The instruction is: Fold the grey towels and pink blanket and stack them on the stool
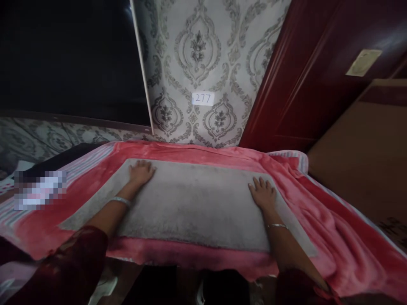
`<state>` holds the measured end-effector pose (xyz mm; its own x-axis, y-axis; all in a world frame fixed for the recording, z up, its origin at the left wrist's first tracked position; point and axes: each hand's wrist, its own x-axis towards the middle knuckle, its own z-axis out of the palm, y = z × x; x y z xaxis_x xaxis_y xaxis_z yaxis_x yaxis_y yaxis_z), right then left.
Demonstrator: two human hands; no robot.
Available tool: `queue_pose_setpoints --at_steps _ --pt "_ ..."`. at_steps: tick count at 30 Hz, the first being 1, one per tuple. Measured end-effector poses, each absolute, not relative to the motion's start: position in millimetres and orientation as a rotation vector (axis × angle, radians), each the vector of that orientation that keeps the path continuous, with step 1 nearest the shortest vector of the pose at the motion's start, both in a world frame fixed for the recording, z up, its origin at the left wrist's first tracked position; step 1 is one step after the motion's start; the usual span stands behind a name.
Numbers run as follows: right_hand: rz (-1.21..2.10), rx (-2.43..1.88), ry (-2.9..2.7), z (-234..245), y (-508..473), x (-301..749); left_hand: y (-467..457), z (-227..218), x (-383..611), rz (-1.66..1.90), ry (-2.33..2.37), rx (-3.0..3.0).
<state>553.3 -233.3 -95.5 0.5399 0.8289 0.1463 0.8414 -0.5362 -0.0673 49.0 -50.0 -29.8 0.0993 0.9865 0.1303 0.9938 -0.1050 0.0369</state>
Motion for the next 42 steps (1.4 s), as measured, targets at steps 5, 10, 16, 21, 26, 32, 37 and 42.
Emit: queue_pose_setpoints --at_steps 5,10,16,21,26,32,37,42 --pt "0.041 -2.712 -1.304 -64.6 -219.9 528.9 -65.3 -44.6 71.5 -0.199 -1.974 -2.410" --pt "-0.088 -2.360 -1.794 -41.9 -172.4 419.5 -63.0 -43.5 67.1 -0.203 -1.966 -2.402" --pt "0.056 -1.857 -2.351 -47.9 -139.7 322.2 -61.7 -43.3 64.6 -0.228 -1.900 -2.401" --pt "0.068 -2.078 -2.206 -51.1 -143.1 385.9 -58.8 -43.7 63.5 -0.209 -1.891 -2.399" --pt "0.056 -2.605 -1.750 -54.2 -181.6 516.0 -58.4 -42.1 64.9 -0.170 -1.904 -2.399" --pt "-0.024 -2.799 -1.366 -76.7 -240.2 621.4 -55.6 -42.4 64.7 -0.218 -1.908 -2.413" --pt "-0.077 -2.803 -1.344 -80.3 -249.3 629.3 -56.1 -39.6 65.5 -0.212 -1.899 -2.424" --pt "0.074 -2.808 -1.278 -53.8 -243.1 609.1 -62.4 -29.2 69.7 -0.215 -1.878 -2.452"
